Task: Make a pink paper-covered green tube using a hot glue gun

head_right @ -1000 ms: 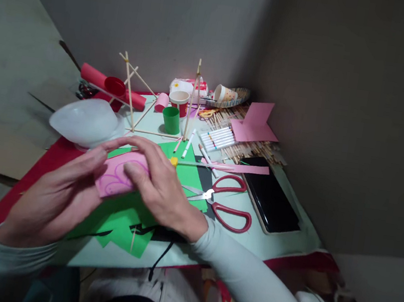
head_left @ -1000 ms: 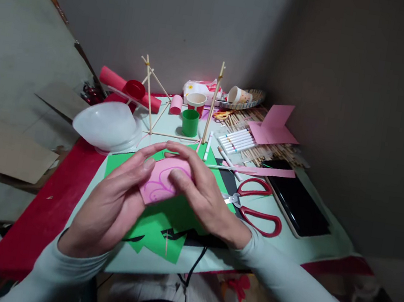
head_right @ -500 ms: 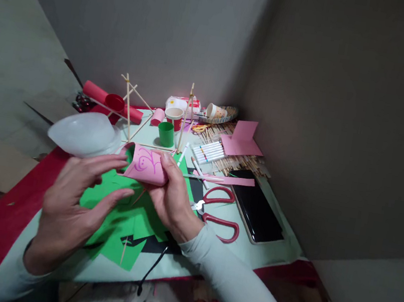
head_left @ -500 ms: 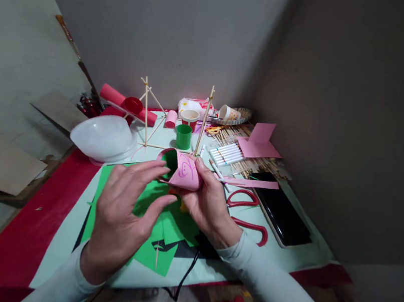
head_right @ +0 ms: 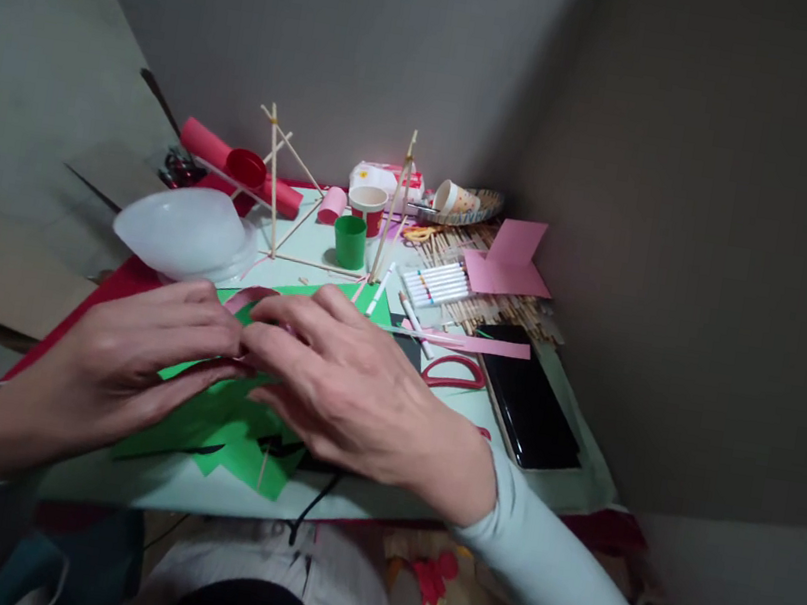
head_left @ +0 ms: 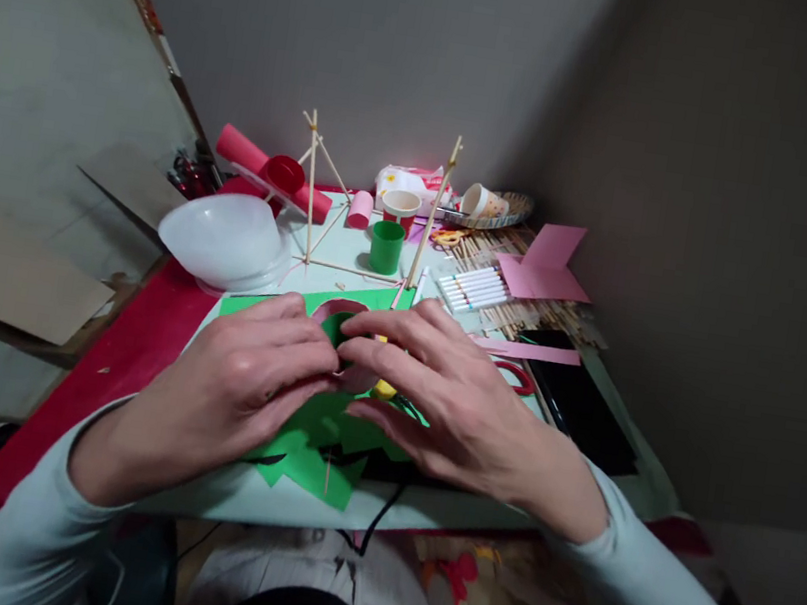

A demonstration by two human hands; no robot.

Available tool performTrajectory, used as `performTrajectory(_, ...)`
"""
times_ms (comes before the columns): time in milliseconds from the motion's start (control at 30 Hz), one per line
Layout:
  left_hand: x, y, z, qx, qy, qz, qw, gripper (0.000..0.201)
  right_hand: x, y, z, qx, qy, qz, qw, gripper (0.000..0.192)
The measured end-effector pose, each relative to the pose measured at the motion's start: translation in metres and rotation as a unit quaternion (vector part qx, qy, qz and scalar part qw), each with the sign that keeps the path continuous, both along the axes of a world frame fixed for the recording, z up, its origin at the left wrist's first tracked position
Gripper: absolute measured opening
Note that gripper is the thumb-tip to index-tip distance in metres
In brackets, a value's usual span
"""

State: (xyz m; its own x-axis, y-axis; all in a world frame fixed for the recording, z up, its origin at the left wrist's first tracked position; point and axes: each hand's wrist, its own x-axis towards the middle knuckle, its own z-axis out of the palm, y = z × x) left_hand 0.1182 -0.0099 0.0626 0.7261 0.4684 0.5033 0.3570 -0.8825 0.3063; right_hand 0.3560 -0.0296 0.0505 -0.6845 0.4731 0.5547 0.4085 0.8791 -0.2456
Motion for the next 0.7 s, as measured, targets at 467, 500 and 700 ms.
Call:
performTrajectory(467, -0.016, -0.011, -0.029, -0.174, -0.210, 0.162, 0.948, 0.047, 0.000, 0.012, -0.010, -0.062, 0.030, -0.023, 0.997, 0.012)
performTrajectory(500, -0.019, -0.010, -0.036, -0.193, -0.208, 0.191, 0.940, 0.059, -0.003, 0.014, -0.012, -0.061, 0.038, -0.031, 0.997, 0.011)
performTrajectory(700, -0.036, 0.000, -0.080, -0.293, -0.109, 0.246, 0.917, 0.102, -0.041, 0.030, -0.043, -0.058, -0.045, -0.039, 0.997, 0.026)
